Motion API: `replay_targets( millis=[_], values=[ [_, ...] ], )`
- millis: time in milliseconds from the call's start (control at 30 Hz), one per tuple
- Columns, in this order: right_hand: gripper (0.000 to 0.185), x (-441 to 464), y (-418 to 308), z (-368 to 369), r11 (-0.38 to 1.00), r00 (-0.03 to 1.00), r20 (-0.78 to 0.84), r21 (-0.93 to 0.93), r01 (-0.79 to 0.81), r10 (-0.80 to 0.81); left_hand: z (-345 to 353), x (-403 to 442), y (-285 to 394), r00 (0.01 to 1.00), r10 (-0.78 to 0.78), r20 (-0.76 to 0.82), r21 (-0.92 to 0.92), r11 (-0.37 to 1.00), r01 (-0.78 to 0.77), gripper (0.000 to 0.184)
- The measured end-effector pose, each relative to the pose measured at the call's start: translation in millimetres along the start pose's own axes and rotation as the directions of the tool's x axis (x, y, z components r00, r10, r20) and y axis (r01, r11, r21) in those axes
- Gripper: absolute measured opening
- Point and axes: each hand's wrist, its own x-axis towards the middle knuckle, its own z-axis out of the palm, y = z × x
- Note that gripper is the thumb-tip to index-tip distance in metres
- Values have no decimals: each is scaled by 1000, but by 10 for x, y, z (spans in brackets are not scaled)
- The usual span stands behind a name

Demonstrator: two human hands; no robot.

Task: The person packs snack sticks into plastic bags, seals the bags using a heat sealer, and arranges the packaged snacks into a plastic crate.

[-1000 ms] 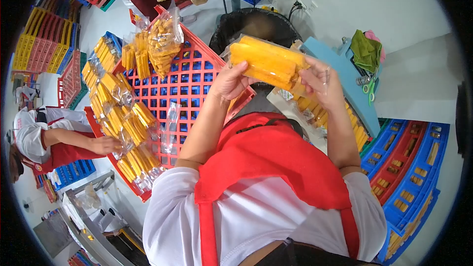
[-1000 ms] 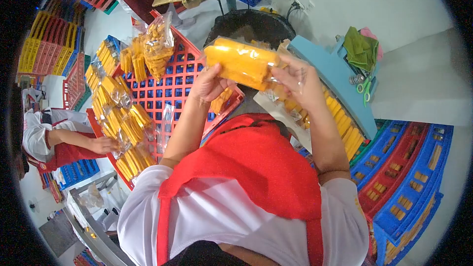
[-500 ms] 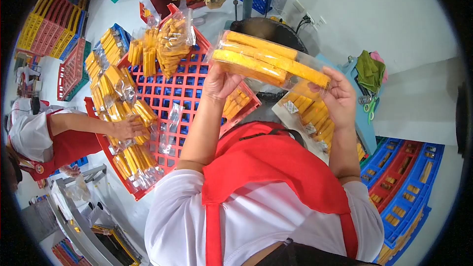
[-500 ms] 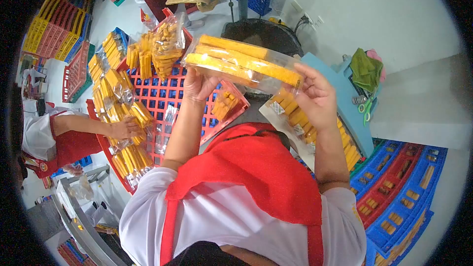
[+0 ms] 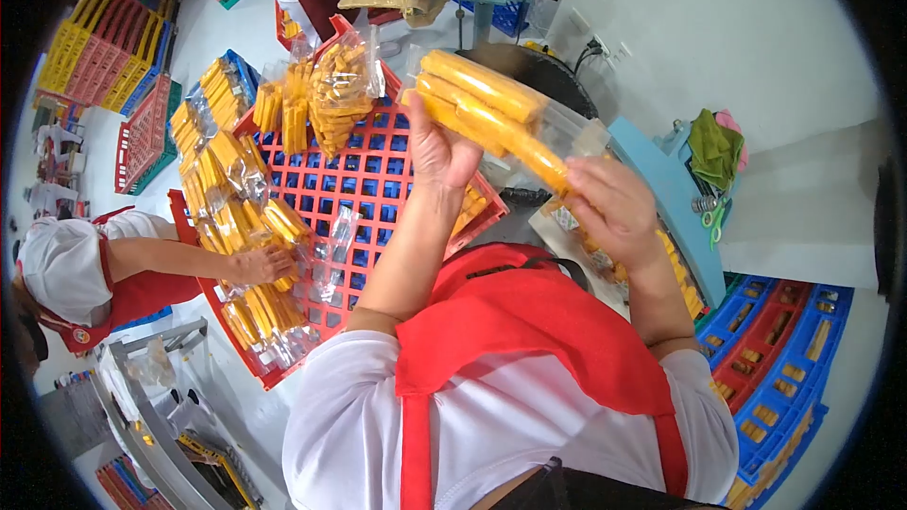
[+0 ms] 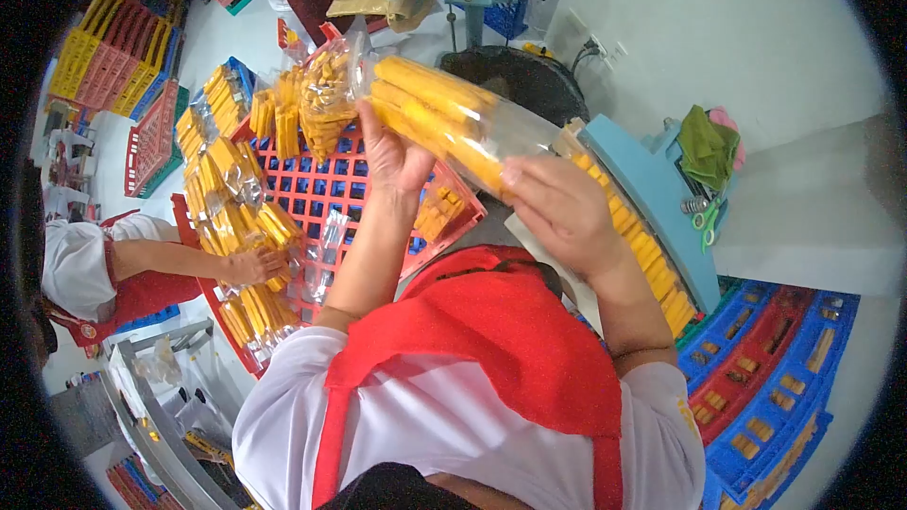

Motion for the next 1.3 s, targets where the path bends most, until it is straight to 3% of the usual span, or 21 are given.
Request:
replay_targets(
  millis=[67,133,200,233,267,300,333,367,400,467,600,667,700,767,867,900,1067,1200,1267,1300],
  values=[
    [31,40,-78,32,998,995,83,-9,55,-54,-29,86,22,982,104,-159,156,985,-79,50],
    [32,6,-117,3,999,999,42,7,33,-34,-12,169,91,976,159,-146,189,973,-130,52],
    [32,-82,-130,-62,1000,1000,5,19,14,-14,27,235,187,990,135,-27,34,990,-134,51],
    [32,-175,-116,-75,987,995,-64,143,-68,78,87,257,212,991,126,45,-90,988,-122,55],
    [33,-270,-94,-81,953,977,-118,269,-140,177,92,287,223,990,133,52,-90,988,-128,55],
    [33,-378,-68,-84,954,979,-117,270,-132,169,79,329,220,983,141,118,-20,990,-140,57],
    [35,-501,-43,-81,893,935,-129,363,-266,331,57,366,208,973,142,180,48,987,-153,60],
    [38,-579,-20,-68,804,865,-126,452,-386,486,25,397,191,968,228,102,136,961,-240,65],
    [38,-597,-8,-40,806,864,-130,448,-387,487,41,402,149,969,223,104,132,963,-236,65],
    [37,-590,-27,30,679,803,-239,687,-258,546,88,403,48,940,335,-57,232,921,-314,68],
    [36,-533,-57,119,628,773,-256,746,-224,580,-68,449,-29,982,181,-49,135,976,-173,64],
    [34,-500,-6,185,494,725,-249,858,-142,642,-13,407,-71,991,134,-13,166,977,-130,64],
    [34,-502,16,163,499,721,-256,855,-142,644,24,394,-88,996,80,46,171,981,-87,64],
    [34,-531,33,124,337,677,-192,937,-88,711,66,362,-70,986,-16,164,163,987,-11,62],
    [32,-572,51,101,238,664,-129,968,-76,736,-86,381,-45,995,92,27,43,995,-93,63],
    [32,-575,59,119,238,665,-130,968,-75,736,-59,367,-85,988,153,-14,174,974,-148,68],
    [32,-578,48,248,2,603,-42,998,66,797,-83,310,-228,992,126,-26,199,973,-119,66],
    [32,-641,54,253,132,633,-76,990,-41,771,28,269,-286,993,120,16,287,950,-119,64],
    [32,-653,23,181,540,711,-233,807,-240,664,19,233,-233,998,45,52,281,958,-58,63],
    [32,-659,16,108,540,709,-236,808,-238,665,26,214,-207,996,-27,87,278,961,1,63]
  ],
)
